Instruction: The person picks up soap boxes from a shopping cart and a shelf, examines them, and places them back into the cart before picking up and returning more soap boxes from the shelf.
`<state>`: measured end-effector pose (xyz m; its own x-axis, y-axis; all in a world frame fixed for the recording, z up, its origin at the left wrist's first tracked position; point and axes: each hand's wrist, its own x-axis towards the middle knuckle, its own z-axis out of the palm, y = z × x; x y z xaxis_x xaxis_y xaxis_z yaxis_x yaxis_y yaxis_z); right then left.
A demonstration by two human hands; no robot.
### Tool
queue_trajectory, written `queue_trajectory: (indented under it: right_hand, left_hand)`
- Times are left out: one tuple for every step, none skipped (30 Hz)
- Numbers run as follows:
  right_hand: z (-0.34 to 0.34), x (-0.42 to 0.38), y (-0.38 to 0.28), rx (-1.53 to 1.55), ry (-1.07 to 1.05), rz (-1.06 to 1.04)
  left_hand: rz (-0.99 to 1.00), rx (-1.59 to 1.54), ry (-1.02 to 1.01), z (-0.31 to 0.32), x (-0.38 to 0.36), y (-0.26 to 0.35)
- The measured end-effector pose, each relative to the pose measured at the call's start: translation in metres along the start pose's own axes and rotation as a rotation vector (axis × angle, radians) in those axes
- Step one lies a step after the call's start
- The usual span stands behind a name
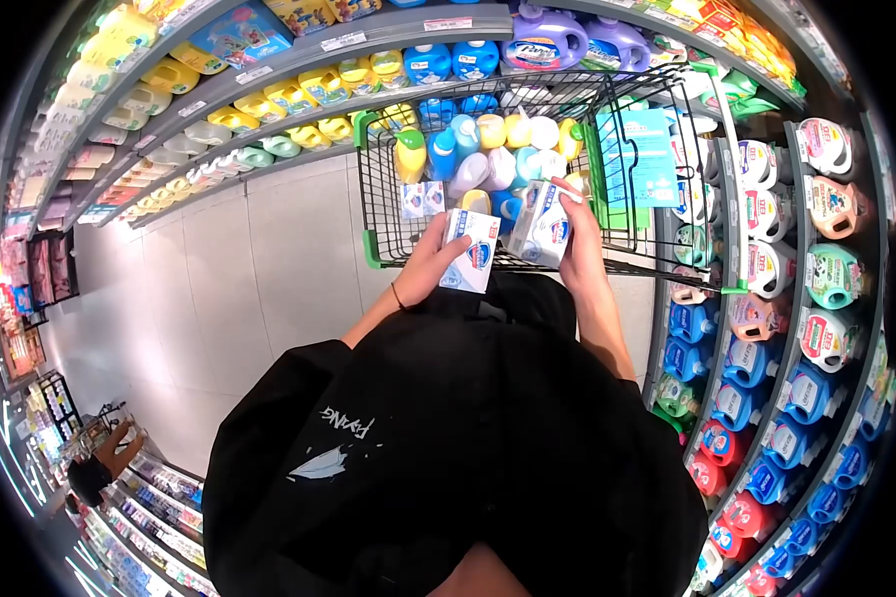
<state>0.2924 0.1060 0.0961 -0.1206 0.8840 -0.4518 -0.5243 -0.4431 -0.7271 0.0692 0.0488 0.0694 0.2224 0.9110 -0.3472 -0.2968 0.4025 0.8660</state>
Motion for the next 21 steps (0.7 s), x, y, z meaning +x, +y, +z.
queue_trajectory:
  right_hand:
    - [0.001,0.001,0.008,0.013,-0.014,0.014]
    - [0.002,0.000,0.014,-0.006,-0.007,0.057]
    - [0.008,-0.003,0.018,-0.024,-0.001,0.099]
    - [0.016,-0.009,0.018,-0.010,-0.041,0.103]
    - [0.015,-0.009,0.023,0.018,-0.053,0.119]
    - [0.019,-0.011,0.022,0.006,-0.049,0.114]
    - [0.023,-0.012,0.019,-0.005,-0.044,0.109]
    - [0.025,-0.012,0.017,-0.020,-0.040,0.106]
    - [0.026,-0.011,0.015,-0.034,-0.036,0.103]
    - [0.027,-0.011,0.013,-0.048,-0.031,0.098]
    - [0.029,-0.011,0.011,-0.064,-0.023,0.105]
    - [0.031,-0.011,0.008,-0.081,-0.015,0.112]
    - [0.032,-0.012,0.007,-0.099,-0.006,0.120]
    - [0.030,-0.012,0.008,-0.088,-0.013,0.126]
    - [0.028,-0.011,0.012,-0.078,-0.020,0.133]
    - [0.027,-0.010,0.014,-0.067,-0.028,0.141]
    - [0.027,-0.011,0.015,-0.042,-0.047,0.156]
    - [0.028,-0.013,0.017,-0.016,-0.067,0.171]
    - [0.030,-0.015,0.019,0.010,-0.086,0.186]
    - [0.030,-0.014,0.024,0.031,-0.102,0.189]
    - [0.028,-0.013,0.027,0.042,-0.116,0.188]
  left_hand:
    - [0.006,-0.003,-0.002,0.000,0.000,0.000]
    - [0.004,0.011,0.006,0.001,0.000,0.000]
    - [0.003,0.026,0.013,0.001,0.000,0.000]
    - [0.002,0.042,0.020,0.002,0.000,0.002]
    - [0.003,0.025,0.024,0.003,-0.001,0.003]
    - [0.002,0.008,0.028,0.005,-0.003,0.006]
    - [0.002,-0.009,0.031,0.006,-0.005,0.009]
    - [-0.010,-0.005,0.041,0.006,-0.006,0.009]
    - [-0.023,-0.001,0.049,0.007,-0.007,0.009]
    - [-0.036,0.004,0.057,0.007,-0.008,0.010]
    - [-0.041,0.007,0.059,0.008,-0.009,0.011]
    - [-0.047,0.009,0.061,0.010,-0.009,0.012]
    - [-0.053,0.011,0.062,0.011,-0.010,0.014]
    - [-0.060,0.029,0.062,0.013,-0.011,0.017]
    - [-0.067,0.047,0.064,0.015,-0.012,0.021]
    - [-0.068,0.053,0.064,0.015,-0.012,0.021]
    - [-0.069,0.058,0.063,0.016,-0.013,0.021]
    - [-0.063,0.051,0.061,0.016,-0.012,0.021]
    - [-0.056,0.045,0.058,0.017,-0.012,0.020]
    - [-0.058,0.033,0.048,0.016,-0.011,0.019]
    - [-0.059,0.022,0.037,0.015,-0.010,0.019]
